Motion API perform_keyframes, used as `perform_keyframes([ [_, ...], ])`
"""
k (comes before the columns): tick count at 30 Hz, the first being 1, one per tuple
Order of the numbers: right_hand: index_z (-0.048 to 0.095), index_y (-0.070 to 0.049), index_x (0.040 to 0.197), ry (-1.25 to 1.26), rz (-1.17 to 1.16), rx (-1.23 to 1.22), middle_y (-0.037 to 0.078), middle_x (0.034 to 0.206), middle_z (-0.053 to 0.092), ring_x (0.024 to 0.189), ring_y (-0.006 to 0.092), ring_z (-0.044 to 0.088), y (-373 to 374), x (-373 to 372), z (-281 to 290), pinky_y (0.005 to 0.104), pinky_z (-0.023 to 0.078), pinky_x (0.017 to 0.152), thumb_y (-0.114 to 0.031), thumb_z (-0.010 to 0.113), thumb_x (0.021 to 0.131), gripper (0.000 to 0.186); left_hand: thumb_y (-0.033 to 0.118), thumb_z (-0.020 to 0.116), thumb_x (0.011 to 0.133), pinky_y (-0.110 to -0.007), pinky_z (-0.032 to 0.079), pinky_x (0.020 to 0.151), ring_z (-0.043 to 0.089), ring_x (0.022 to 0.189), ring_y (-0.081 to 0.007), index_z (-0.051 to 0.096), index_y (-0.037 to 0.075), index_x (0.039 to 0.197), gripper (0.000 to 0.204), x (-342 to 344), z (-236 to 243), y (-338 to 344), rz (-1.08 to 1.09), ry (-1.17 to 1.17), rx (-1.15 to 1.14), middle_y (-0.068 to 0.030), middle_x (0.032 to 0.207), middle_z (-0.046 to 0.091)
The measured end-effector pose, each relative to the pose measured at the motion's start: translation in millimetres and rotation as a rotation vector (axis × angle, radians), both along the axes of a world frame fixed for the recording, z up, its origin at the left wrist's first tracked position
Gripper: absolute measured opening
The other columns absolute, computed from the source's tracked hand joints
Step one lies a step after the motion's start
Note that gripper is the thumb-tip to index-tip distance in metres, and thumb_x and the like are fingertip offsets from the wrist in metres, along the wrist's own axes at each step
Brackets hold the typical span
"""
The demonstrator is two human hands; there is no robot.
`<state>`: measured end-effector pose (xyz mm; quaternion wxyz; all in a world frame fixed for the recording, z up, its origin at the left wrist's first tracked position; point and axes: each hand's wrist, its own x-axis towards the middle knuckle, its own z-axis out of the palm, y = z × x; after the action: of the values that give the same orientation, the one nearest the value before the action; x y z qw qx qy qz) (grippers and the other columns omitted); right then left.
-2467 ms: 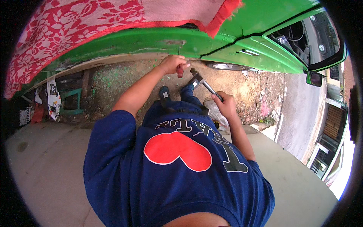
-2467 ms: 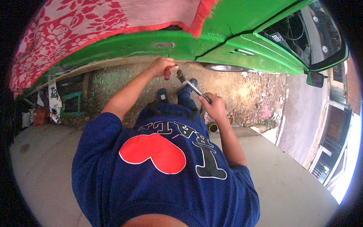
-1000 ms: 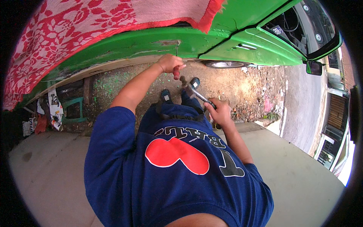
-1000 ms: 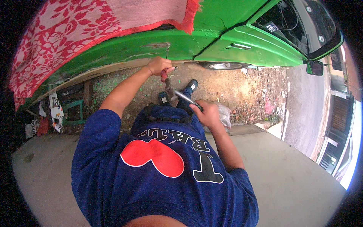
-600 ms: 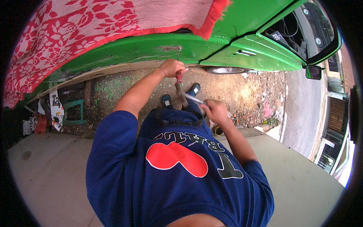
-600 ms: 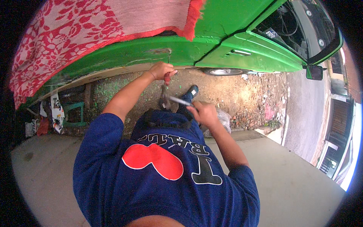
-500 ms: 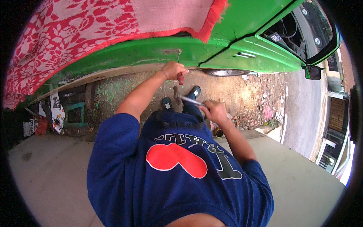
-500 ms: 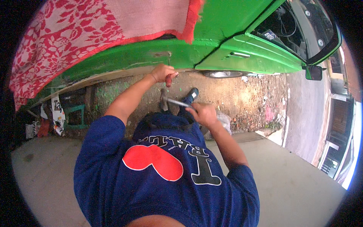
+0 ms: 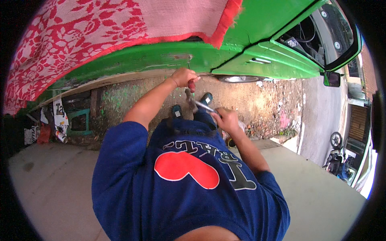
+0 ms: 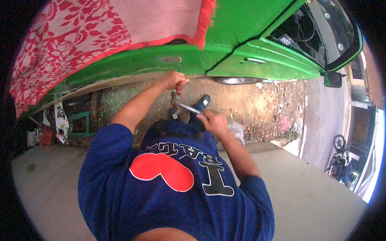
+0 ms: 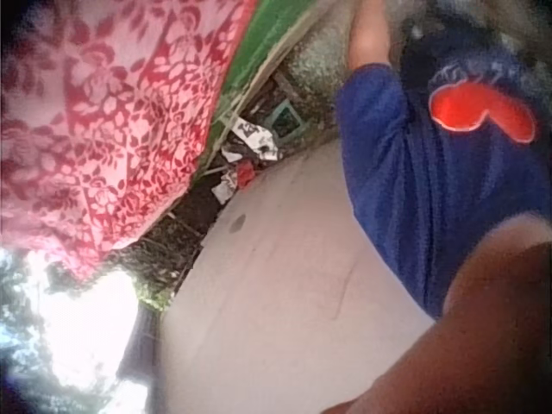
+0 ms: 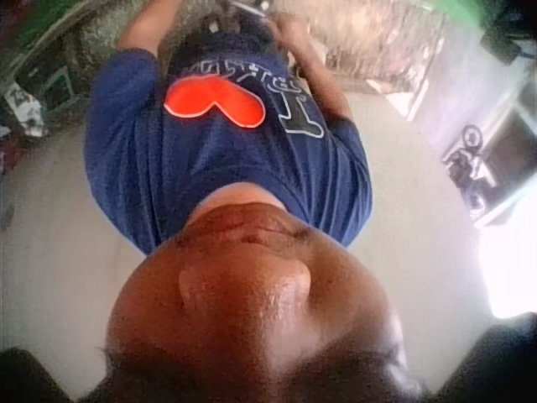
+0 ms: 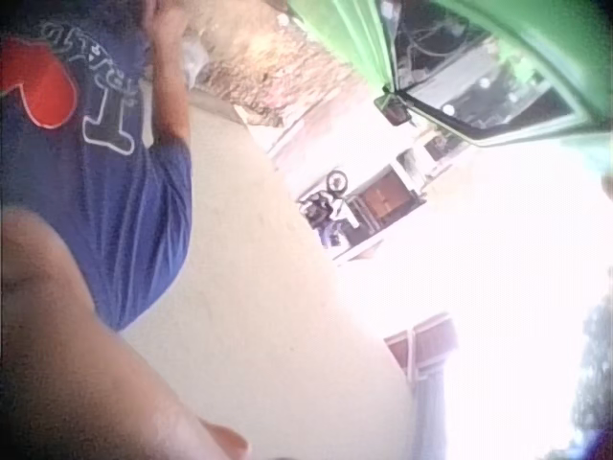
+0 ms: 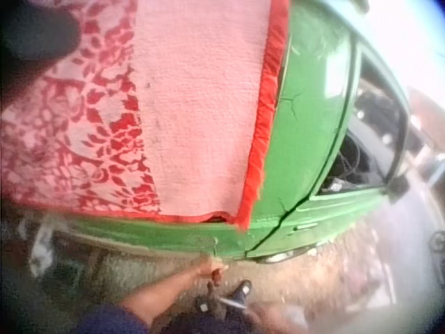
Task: The person uses a hammer and a metal punch to repeatedly tap and flatten a dent on the side panel of a green car. The person works on the same small area for the duration of the clip.
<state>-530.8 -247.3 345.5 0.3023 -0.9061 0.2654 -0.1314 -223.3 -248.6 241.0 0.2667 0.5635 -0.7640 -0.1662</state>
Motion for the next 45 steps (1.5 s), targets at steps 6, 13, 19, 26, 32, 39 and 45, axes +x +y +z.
perform_keyframes([
  [6, 0.064, -0.006, 0.081, 0.165, -0.147, -0.029, 0.016, 0.060, 0.058, 0.057, 0.0369, 0.061, -7.9, 7.2, -10.0, 0.0431, 0.047, 0.052, -0.037, 0.066, 0.088, 0.031, 0.034, 0.056, 0.092, -0.044, 0.048, 0.060, 0.062, 0.068, -0.0319, 0.058, 0.011, 0.067, 0.034, -1.1, -4.9, 1.9, -0.047, -0.003, -0.005, -0.0094, 0.070, 0.059],
  [13, 0.060, -0.001, 0.077, 0.042, -0.259, 0.169, 0.018, 0.056, 0.052, 0.048, 0.0328, 0.053, -6.3, -20.1, 21.4, 0.0409, 0.042, 0.049, -0.032, 0.067, 0.088, 0.033, 0.028, 0.059, 0.090, -0.042, 0.046, 0.059, 0.059, 0.065, -0.0319, 0.055, 0.007, 0.067, 0.031, -2.1, -2.0, 2.9, 0.100, 0.113, -0.009, -0.0110, 0.068, 0.055],
  [19, 0.058, 0.000, 0.074, -0.001, -0.332, 0.251, 0.017, 0.054, 0.047, 0.046, 0.0267, 0.046, -2.7, -18.3, 19.6, 0.0378, 0.038, 0.047, -0.029, 0.066, 0.089, 0.034, 0.030, 0.056, 0.092, -0.043, 0.046, 0.059, 0.058, 0.064, -0.0329, 0.056, 0.007, 0.066, 0.034, 0.9, 8.9, 7.4, 0.092, 0.175, -0.013, -0.0111, 0.067, 0.055],
  [26, 0.060, 0.000, 0.077, 0.005, -0.380, 0.332, 0.016, 0.053, 0.046, 0.045, 0.0240, 0.043, -6.7, -16.6, 17.1, 0.0366, 0.036, 0.046, -0.029, 0.065, 0.089, 0.032, 0.033, 0.054, 0.093, -0.044, 0.048, 0.060, 0.061, 0.066, -0.0335, 0.056, 0.008, 0.064, 0.039, -3.6, 3.3, 3.3, 0.094, 0.100, -0.004, -0.0102, 0.070, 0.060],
  [32, 0.064, -0.001, 0.081, 0.062, -0.394, 0.327, 0.015, 0.054, 0.049, 0.046, 0.0246, 0.047, -7.7, -12.7, 23.6, 0.0366, 0.038, 0.047, -0.031, 0.066, 0.088, 0.031, 0.031, 0.056, 0.093, -0.043, 0.047, 0.058, 0.060, 0.062, -0.0323, 0.055, 0.007, 0.063, 0.038, -1.8, -5.0, 4.3, 0.153, 0.131, -0.083, -0.0099, 0.067, 0.059],
  [39, 0.065, -0.002, 0.080, 0.105, -0.254, 0.220, 0.017, 0.058, 0.055, 0.051, 0.0330, 0.055, -0.7, 2.3, 39.9, 0.0401, 0.043, 0.051, -0.034, 0.067, 0.088, 0.033, 0.027, 0.060, 0.093, -0.041, 0.044, 0.056, 0.057, 0.060, -0.0309, 0.055, 0.004, 0.065, 0.036, 26.3, -18.1, 25.1, 0.234, 0.265, -0.018, -0.0121, 0.065, 0.056],
  [45, 0.068, -0.003, 0.084, 0.030, -0.247, 0.261, 0.016, 0.058, 0.055, 0.049, 0.0294, 0.054, -10.5, 14.2, 38.9, 0.0374, 0.043, 0.050, -0.031, 0.068, 0.087, 0.028, 0.016, 0.060, 0.092, -0.040, 0.039, 0.052, 0.049, 0.053, -0.0282, 0.046, 0.001, 0.063, 0.036, 15.1, -0.4, 18.9, 0.251, 0.381, -0.120, -0.0130, 0.059, 0.045],
])
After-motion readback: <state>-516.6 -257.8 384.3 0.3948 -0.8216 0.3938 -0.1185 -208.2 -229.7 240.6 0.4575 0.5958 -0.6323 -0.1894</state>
